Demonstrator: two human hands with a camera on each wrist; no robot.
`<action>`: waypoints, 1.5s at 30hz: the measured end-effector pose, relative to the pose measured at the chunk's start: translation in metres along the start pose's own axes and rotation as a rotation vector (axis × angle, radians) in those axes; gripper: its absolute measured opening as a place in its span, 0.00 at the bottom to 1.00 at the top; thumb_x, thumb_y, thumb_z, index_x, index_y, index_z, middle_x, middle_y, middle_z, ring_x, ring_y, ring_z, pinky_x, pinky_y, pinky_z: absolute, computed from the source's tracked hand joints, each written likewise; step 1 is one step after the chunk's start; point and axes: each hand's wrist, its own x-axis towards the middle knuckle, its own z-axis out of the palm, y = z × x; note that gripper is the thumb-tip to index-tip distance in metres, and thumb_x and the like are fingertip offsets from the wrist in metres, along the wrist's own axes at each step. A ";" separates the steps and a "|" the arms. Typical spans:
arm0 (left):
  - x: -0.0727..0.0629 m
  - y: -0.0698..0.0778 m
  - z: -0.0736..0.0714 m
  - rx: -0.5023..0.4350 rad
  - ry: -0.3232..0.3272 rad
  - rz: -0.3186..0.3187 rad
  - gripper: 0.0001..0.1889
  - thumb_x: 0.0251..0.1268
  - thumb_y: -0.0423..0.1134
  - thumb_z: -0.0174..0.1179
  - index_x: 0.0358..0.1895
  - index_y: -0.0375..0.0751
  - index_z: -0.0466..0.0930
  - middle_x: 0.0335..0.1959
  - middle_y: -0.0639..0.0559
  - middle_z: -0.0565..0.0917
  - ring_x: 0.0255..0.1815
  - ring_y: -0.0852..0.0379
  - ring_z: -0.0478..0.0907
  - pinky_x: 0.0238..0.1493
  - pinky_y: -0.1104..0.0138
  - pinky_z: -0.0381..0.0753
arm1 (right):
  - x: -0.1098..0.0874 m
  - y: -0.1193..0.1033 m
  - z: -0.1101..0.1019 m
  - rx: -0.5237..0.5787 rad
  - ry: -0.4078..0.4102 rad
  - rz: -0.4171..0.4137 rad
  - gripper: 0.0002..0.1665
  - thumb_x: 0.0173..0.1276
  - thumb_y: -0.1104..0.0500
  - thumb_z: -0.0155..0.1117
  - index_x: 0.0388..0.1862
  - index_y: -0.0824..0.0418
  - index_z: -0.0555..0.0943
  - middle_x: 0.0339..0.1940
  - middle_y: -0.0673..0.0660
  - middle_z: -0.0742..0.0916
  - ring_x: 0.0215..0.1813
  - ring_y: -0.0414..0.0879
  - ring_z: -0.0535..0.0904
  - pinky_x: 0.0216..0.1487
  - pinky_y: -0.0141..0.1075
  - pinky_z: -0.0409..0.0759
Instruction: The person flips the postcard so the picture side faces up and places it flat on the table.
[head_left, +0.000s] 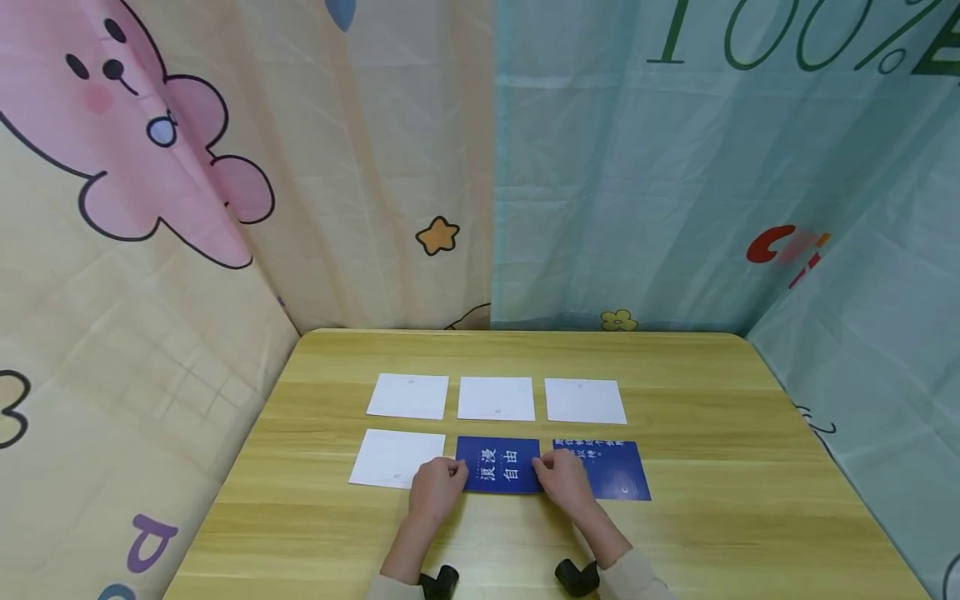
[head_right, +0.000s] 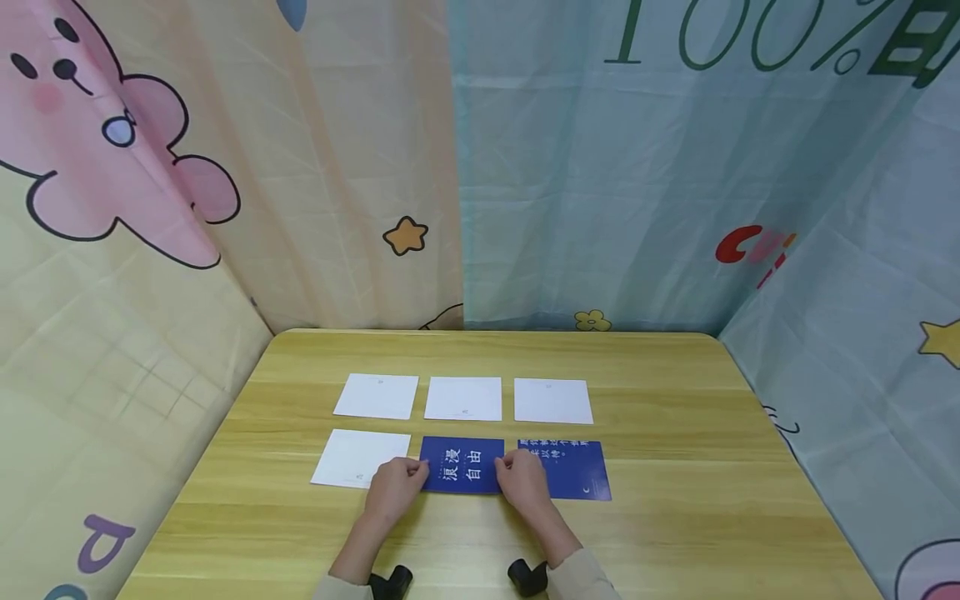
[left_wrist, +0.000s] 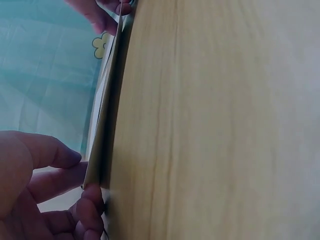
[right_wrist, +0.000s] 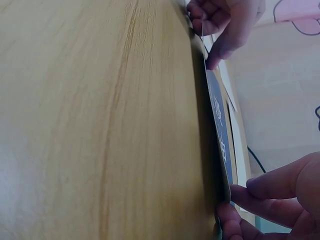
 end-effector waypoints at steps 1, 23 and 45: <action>0.000 0.000 0.000 0.001 0.001 0.001 0.10 0.58 0.37 0.56 0.25 0.41 0.86 0.20 0.52 0.78 0.17 0.59 0.64 0.15 0.66 0.60 | 0.000 0.000 0.000 -0.002 0.000 -0.002 0.11 0.63 0.63 0.59 0.22 0.64 0.82 0.10 0.48 0.69 0.16 0.41 0.66 0.19 0.33 0.63; 0.003 -0.002 -0.003 0.016 -0.051 -0.077 0.10 0.57 0.42 0.57 0.29 0.44 0.87 0.26 0.51 0.82 0.14 0.59 0.66 0.14 0.66 0.60 | 0.001 -0.002 0.004 -0.044 0.028 0.027 0.10 0.63 0.63 0.60 0.25 0.65 0.83 0.17 0.51 0.77 0.18 0.42 0.70 0.18 0.32 0.67; 0.017 -0.023 -0.022 -0.391 -0.172 -0.026 0.14 0.65 0.35 0.54 0.44 0.26 0.79 0.22 0.47 0.80 0.24 0.55 0.78 0.26 0.67 0.76 | 0.005 -0.024 0.011 -0.017 0.023 -0.080 0.09 0.63 0.60 0.61 0.31 0.66 0.82 0.21 0.51 0.80 0.23 0.42 0.71 0.23 0.33 0.71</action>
